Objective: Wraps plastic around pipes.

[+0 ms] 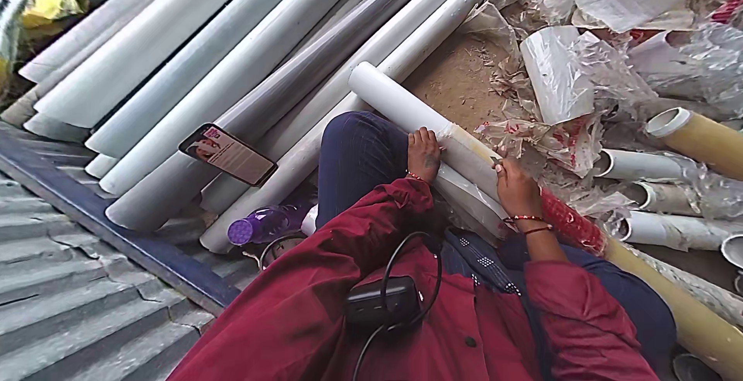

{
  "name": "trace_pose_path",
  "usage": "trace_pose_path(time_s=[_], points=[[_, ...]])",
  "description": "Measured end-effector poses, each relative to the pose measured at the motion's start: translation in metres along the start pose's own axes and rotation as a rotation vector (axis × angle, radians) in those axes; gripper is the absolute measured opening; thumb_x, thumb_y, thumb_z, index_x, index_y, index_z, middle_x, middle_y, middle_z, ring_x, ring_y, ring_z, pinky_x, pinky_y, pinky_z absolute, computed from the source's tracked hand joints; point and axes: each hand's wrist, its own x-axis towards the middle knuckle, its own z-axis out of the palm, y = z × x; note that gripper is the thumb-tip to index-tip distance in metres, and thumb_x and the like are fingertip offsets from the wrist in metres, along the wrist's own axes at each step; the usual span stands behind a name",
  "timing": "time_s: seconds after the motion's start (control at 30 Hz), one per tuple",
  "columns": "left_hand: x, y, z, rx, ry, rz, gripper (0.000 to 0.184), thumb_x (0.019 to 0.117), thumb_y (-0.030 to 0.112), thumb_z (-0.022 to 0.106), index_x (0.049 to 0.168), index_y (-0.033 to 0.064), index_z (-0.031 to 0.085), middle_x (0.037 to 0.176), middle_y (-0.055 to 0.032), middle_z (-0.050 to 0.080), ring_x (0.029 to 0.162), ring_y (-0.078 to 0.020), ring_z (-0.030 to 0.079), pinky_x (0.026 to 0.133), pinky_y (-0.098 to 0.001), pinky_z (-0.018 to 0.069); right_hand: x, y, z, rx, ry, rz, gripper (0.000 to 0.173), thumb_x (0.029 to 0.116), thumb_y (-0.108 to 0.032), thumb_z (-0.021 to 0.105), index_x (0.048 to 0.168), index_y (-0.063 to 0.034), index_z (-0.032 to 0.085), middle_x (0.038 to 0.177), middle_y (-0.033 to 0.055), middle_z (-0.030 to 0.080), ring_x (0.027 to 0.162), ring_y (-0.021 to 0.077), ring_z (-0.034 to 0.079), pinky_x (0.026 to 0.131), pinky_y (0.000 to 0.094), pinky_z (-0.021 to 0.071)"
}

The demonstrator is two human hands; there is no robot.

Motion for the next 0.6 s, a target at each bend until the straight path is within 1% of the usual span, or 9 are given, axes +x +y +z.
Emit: trace_pose_path(time_s=[0.07, 0.13, 0.23, 0.3, 0.37, 0.43, 0.53, 0.6], points=[[0.002, 0.002, -0.008, -0.018, -0.082, -0.016, 0.045, 0.1045, 0.027, 0.059, 0.119, -0.0151, 0.062, 0.122, -0.0326, 0.063, 0.118, -0.0445, 0.062, 0.105, -0.0529, 0.0452, 0.024, -0.03, 0.002, -0.07, -0.063, -0.067, 0.032, 0.1115, -0.015, 0.042, 0.122, 0.0044, 0.065, 0.101, 0.0307, 0.071, 0.099, 0.0507, 0.069, 0.085, 0.0653, 0.0497], [0.004, 0.004, -0.016, -0.042, -0.191, -0.022, 0.044, 0.1067, 0.027, 0.055, 0.119, -0.0142, 0.062, 0.12, -0.0308, 0.064, 0.117, -0.0427, 0.063, 0.107, -0.0526, 0.0432, 0.045, -0.057, 0.01, -0.197, -0.103, -0.147, 0.029, 0.1107, -0.015, 0.044, 0.113, 0.0053, 0.064, 0.094, 0.0297, 0.07, 0.093, 0.0502, 0.07, 0.077, 0.0643, 0.0512], [0.004, 0.003, -0.024, -0.071, -0.312, -0.004, 0.036, 0.1078, 0.017, 0.049, 0.119, -0.0136, 0.064, 0.119, -0.0285, 0.067, 0.118, -0.04, 0.063, 0.11, -0.0514, 0.0397, 0.068, -0.085, 0.016, -0.379, -0.164, -0.193, 0.025, 0.1084, -0.012, 0.046, 0.113, 0.0048, 0.064, 0.094, 0.0296, 0.07, 0.092, 0.0504, 0.07, 0.073, 0.0636, 0.0513], [0.005, 0.002, -0.027, -0.082, -0.363, 0.009, 0.032, 0.107, 0.011, 0.047, 0.118, -0.0129, 0.065, 0.121, -0.0274, 0.066, 0.12, -0.0381, 0.062, 0.11, -0.0502, 0.0389, 0.077, -0.098, 0.014, -0.491, -0.239, -0.18, 0.025, 0.1075, -0.011, 0.047, 0.119, 0.0027, 0.064, 0.098, 0.0298, 0.07, 0.096, 0.0509, 0.069, 0.076, 0.0642, 0.0508], [0.007, 0.002, -0.03, -0.106, -0.408, 0.016, 0.03, 0.1058, 0.005, 0.046, 0.12, -0.0132, 0.064, 0.124, -0.0281, 0.064, 0.123, -0.0387, 0.06, 0.111, -0.0507, 0.0388, 0.081, -0.105, 0.011, -0.55, -0.273, -0.194, 0.023, 0.1055, -0.01, 0.05, 0.117, 0.0019, 0.066, 0.097, 0.0311, 0.07, 0.097, 0.0527, 0.068, 0.077, 0.0656, 0.0499], [0.009, 0.002, -0.03, -0.1, -0.44, 0.029, 0.029, 0.1039, 0.0, 0.046, 0.122, -0.0139, 0.063, 0.126, -0.0291, 0.063, 0.125, -0.0399, 0.059, 0.111, -0.0515, 0.0394, 0.083, -0.11, 0.009, -0.606, -0.316, -0.211, 0.021, 0.1032, -0.009, 0.054, 0.116, 0.0008, 0.067, 0.097, 0.0313, 0.069, 0.098, 0.0527, 0.068, 0.078, 0.065, 0.0498], [0.01, 0.002, -0.03, -0.068, -0.452, 0.041, 0.029, 0.103, -0.002, 0.045, 0.122, -0.014, 0.063, 0.126, -0.0285, 0.063, 0.123, -0.0388, 0.06, 0.109, -0.0499, 0.0404, 0.085, -0.113, 0.005, -0.672, -0.385, -0.233, 0.019, 0.102, -0.011, 0.058, 0.115, 0.0005, 0.067, 0.099, 0.0305, 0.069, 0.1, 0.0513, 0.067, 0.08, 0.0645, 0.0493], [0.011, 0.001, -0.031, -0.055, -0.47, 0.044, 0.029, 0.1043, 0.0, 0.044, 0.123, -0.0137, 0.062, 0.126, -0.0276, 0.063, 0.122, -0.0379, 0.06, 0.109, -0.0488, 0.0402, 0.086, -0.111, 0.002, -0.693, -0.408, -0.248, 0.02, 0.1018, -0.01, 0.058, 0.115, 0.0003, 0.068, 0.102, 0.0304, 0.069, 0.101, 0.0505, 0.068, 0.08, 0.0646, 0.0492]])
